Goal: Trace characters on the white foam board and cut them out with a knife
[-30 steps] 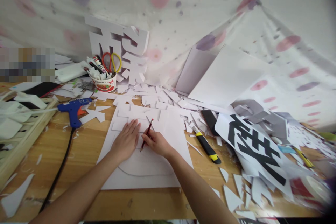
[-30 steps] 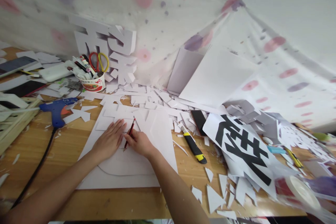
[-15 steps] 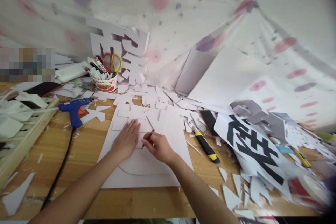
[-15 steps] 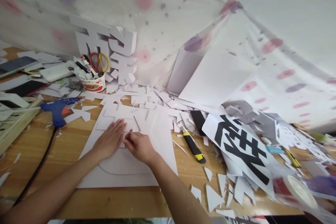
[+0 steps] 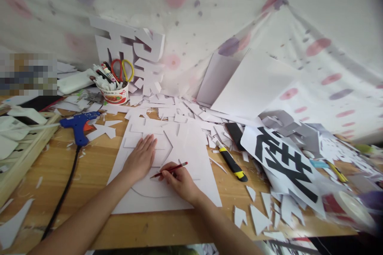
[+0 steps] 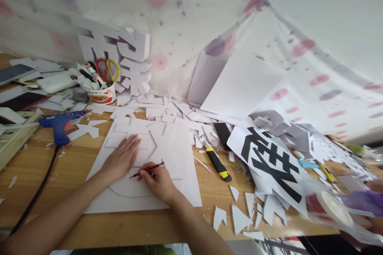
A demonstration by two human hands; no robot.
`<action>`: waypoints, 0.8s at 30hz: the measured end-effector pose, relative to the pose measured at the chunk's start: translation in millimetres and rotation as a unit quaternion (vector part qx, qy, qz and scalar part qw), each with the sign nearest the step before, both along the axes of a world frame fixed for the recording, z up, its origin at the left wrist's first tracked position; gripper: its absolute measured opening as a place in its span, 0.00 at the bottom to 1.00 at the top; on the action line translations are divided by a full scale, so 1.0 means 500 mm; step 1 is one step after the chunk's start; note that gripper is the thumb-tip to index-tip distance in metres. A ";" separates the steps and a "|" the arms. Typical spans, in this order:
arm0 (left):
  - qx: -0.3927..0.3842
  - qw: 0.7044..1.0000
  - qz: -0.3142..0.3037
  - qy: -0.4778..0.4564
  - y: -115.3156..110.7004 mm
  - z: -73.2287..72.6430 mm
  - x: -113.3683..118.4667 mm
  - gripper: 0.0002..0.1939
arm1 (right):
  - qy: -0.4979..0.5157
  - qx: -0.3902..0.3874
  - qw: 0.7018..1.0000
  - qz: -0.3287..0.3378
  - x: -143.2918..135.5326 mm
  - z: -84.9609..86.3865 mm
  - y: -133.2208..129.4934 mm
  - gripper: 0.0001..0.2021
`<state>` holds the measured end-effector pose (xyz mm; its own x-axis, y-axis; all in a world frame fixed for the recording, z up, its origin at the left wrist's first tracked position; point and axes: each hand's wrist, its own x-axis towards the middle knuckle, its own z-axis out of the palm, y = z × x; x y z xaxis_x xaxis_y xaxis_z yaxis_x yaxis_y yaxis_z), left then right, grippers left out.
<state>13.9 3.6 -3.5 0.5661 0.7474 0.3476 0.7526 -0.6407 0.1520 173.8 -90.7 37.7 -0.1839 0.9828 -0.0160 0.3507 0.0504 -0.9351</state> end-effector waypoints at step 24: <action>-0.016 1.000 0.001 0.001 0.001 -0.002 0.000 0.29 | -0.119 -0.010 0.991 0.066 0.003 0.045 0.030 0.13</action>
